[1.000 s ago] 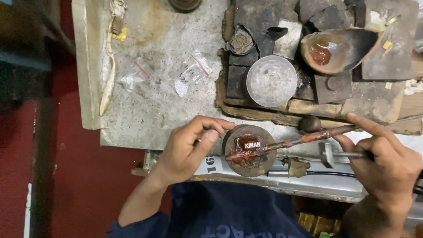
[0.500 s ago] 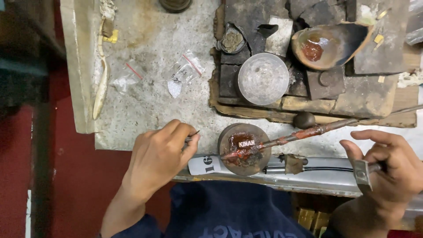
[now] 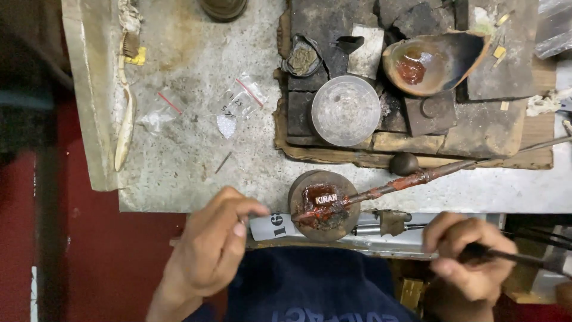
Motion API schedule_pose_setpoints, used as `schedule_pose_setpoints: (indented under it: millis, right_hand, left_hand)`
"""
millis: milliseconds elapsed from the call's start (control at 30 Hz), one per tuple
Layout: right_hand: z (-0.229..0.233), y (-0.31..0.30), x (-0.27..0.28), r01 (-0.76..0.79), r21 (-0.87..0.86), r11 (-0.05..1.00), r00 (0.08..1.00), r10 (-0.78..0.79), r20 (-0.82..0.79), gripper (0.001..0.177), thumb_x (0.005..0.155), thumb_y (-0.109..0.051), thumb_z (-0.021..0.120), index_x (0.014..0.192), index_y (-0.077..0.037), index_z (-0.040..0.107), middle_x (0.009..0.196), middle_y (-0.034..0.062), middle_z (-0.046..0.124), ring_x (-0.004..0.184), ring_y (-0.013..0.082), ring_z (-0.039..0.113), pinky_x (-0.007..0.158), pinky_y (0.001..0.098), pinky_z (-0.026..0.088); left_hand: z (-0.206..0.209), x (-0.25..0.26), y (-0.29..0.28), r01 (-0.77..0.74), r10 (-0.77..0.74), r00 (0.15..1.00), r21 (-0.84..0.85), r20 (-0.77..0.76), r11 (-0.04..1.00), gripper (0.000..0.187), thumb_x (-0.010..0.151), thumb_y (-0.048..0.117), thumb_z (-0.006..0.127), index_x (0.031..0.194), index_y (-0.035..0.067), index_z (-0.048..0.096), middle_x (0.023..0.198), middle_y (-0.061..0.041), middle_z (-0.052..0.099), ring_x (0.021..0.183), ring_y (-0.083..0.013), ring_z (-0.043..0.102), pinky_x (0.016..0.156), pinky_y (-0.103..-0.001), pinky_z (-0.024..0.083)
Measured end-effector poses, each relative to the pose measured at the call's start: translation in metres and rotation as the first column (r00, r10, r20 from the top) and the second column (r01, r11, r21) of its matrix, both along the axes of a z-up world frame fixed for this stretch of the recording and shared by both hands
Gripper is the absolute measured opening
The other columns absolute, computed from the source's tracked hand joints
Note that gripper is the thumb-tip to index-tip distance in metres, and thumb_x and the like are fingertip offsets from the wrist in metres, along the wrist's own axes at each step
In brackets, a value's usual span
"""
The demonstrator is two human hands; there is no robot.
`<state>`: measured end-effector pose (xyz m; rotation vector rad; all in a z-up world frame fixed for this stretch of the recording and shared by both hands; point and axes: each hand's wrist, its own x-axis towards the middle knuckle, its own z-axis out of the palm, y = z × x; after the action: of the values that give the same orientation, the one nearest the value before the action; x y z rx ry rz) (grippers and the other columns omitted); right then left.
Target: Shaping a small metal jewelry component using a hammer and punch on a pitch bowl, followed by measuring with calipers.
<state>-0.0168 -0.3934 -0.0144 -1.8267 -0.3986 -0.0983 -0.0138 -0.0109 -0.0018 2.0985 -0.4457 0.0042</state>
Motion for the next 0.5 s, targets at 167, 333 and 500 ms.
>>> schedule_pose_setpoints:
  millis: [167,333,500]
  right_hand:
    - [-0.004,0.080,-0.011,-0.412,0.228,0.882,0.906,0.422,0.006,0.029,0.099,-0.036,0.066,0.088,-0.009,0.064,0.063,-0.0028,0.062,0.045,0.0147,0.056,0.046,0.0285,0.045]
    - [-0.041,0.116,-0.033,-0.346,0.248,0.905,0.936,0.351,0.025,0.024,0.093,-0.025,0.076,0.094,-0.002,0.068,0.072,0.0075,0.069,0.054,0.0184,0.066,0.052,0.0286,0.054]
    - [-0.038,0.129,-0.030,-0.299,0.204,0.932,0.952,0.305,0.003,0.032,0.093,-0.031,0.074,0.093,0.001,0.072,0.088,0.0169,0.076,0.084,0.0287,0.082,0.073,0.0328,0.067]
  left_hand:
    - [-0.016,-0.037,-0.044,0.204,-0.250,0.968,-0.547,-0.009,0.812,0.036,0.113,0.029,0.030,0.105,0.010,0.059,0.086,-0.004,0.058,0.074,-0.0177,0.060,0.065,-0.031,0.050]
    - [-0.025,-0.054,-0.083,0.123,-0.155,0.987,-0.841,0.047,0.527,0.009,0.112,0.017,0.043,0.104,0.015,0.047,0.089,-0.005,0.066,0.084,-0.0282,0.073,0.096,-0.048,0.052]
    - [-0.038,-0.076,-0.095,-0.023,-0.200,0.977,-0.971,-0.071,0.236,0.010,0.110,0.007,0.042,0.103,0.014,0.039,0.097,-0.012,0.066,0.105,-0.0376,0.069,0.116,-0.050,0.039]
